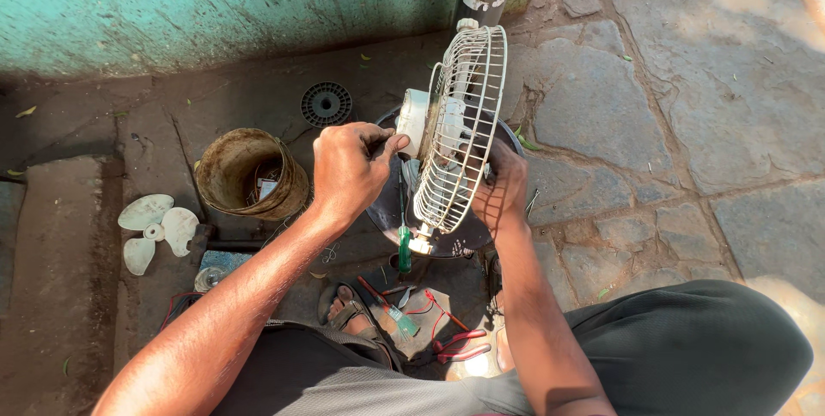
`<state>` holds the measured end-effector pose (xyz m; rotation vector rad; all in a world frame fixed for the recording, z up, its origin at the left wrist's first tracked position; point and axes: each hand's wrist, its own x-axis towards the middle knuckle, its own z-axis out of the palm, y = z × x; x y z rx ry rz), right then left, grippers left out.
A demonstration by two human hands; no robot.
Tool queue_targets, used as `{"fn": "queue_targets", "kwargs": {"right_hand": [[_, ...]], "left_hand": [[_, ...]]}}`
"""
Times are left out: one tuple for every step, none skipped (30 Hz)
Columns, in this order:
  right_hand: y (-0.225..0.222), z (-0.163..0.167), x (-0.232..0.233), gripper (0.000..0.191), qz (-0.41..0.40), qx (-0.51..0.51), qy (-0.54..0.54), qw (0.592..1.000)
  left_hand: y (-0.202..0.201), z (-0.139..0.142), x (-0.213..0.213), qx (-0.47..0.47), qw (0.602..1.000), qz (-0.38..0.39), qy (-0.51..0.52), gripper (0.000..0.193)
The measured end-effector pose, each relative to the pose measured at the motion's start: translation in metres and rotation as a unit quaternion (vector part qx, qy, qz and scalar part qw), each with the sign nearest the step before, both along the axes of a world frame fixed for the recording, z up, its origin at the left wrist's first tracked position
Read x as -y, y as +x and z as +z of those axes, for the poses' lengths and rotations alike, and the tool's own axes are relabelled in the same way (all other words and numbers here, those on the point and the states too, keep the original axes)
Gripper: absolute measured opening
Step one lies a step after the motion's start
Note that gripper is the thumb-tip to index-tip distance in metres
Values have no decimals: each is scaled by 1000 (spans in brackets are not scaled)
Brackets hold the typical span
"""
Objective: The person disassembles a small electric fan, removes the motor housing, and uses pliers and a screwdriver to adjust internal components. They reassemble the fan and test the motor by hand.
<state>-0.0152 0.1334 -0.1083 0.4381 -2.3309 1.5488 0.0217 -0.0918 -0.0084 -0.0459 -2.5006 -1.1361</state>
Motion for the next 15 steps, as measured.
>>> {"fn": "queue_targets", "kwargs": {"right_hand": [[-1,-1,2,34,-1,33,2,999],[-2,-2,2,39,-2,57,8,998],[-2,-2,2,44,-4,82,13,997],[-2,-2,1,50,-7,106,16,994],[-1,-2,0,47,16,74,18,997],[0,-2,-2,45,39,45,20,998],[1,-1,-5,46,61,17,24,998],[1,-1,-7,44,61,40,47,996],[2,0,-8,43,58,61,70,994],[2,2,-10,41,55,78,92,991],[3,4,-10,40,76,72,67,992],[4,8,-9,40,98,69,45,992],[5,12,-8,40,120,68,24,990],[6,18,-7,38,108,63,30,992],[7,24,-5,38,96,55,35,993]], "left_hand": [[0,1,0,-5,1000,-2,1,23],[1,1,1,-10,1000,-3,2,22],[1,1,1,12,1000,-1,6,22],[1,0,2,34,999,0,8,22],[1,-1,3,55,998,2,11,22],[1,-2,4,29,1000,-2,7,22],[2,-3,4,4,1000,-7,3,22],[2,-5,5,-20,1000,-14,-1,22],[3,-6,5,2,1000,-9,2,22],[3,-6,6,20,1000,-5,4,22],[4,-5,5,37,999,0,5,22],[4,-4,5,8,1000,-6,1,23],[6,-2,5,-18,1000,-11,-1,23],[6,0,5,-46,999,-16,-6,23],[7,2,5,-20,1000,-9,-5,23]]}}
